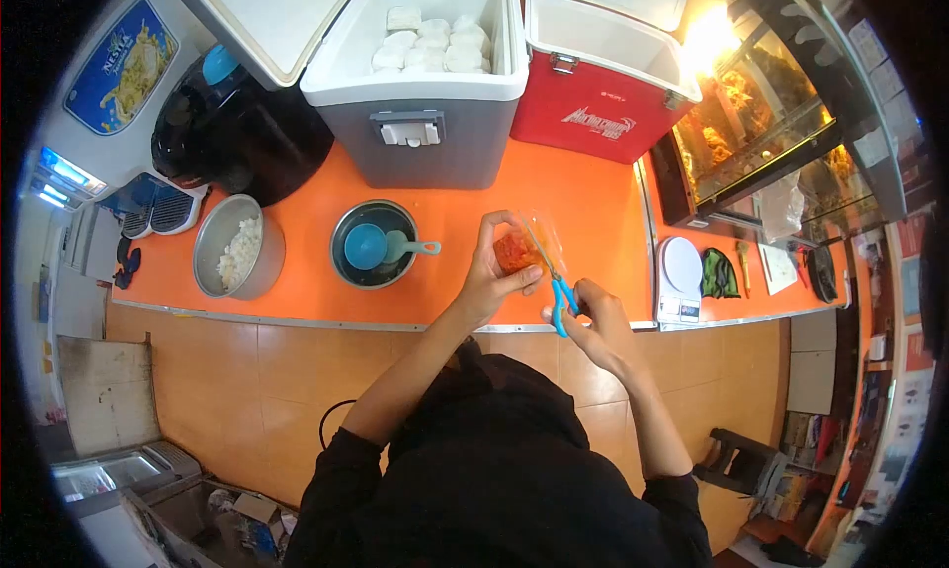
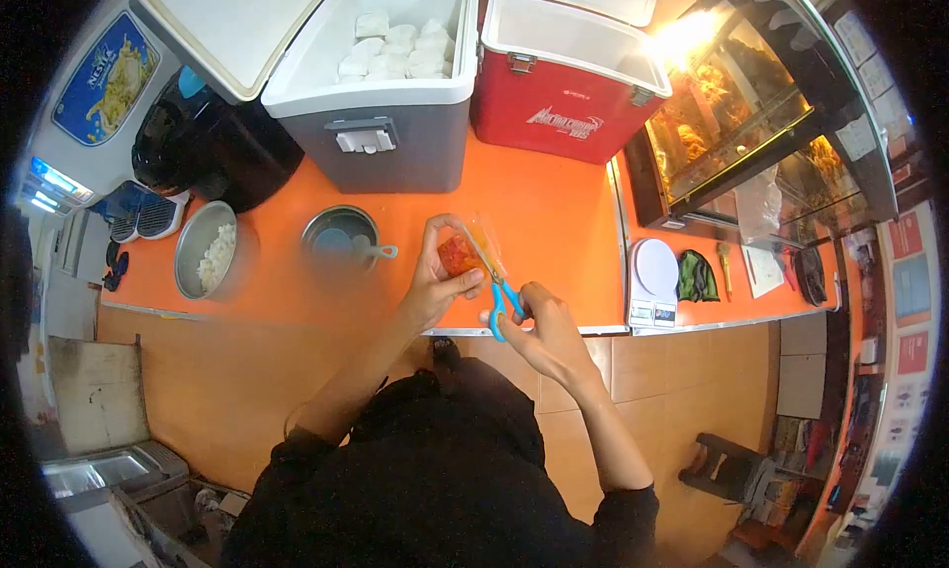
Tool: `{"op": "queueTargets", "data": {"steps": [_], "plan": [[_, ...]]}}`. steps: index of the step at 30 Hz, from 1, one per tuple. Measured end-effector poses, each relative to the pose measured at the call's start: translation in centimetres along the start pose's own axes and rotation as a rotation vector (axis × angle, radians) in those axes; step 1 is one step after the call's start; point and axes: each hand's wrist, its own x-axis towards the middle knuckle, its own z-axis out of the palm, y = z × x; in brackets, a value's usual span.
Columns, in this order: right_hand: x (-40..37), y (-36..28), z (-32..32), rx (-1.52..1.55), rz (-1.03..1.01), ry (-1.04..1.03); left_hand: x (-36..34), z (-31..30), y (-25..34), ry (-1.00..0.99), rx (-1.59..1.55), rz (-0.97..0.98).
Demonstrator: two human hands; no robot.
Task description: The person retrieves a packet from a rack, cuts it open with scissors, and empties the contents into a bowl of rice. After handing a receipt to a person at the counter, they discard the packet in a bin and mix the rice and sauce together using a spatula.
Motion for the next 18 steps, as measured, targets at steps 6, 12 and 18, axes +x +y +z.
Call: {"op": "queueTargets", "data": {"steps": [6, 12, 18], "plan": [[0.0, 0.8, 0.6, 0.032, -0.022, 0.042, -0.2, -0.7, -0.7, -0.029, 0.057, -0.015], [0.1, 1.1, 0.6, 0.029, 0.039, 0.007, -0.5, -1.2, -1.9, 0.008, -0.018, -0.104], [0.5, 2.8, 1.2, 0.017, 0.097, 0.029, -0.8, -1.2, -3.6, 0.019, 0.061, -0.141]]}}
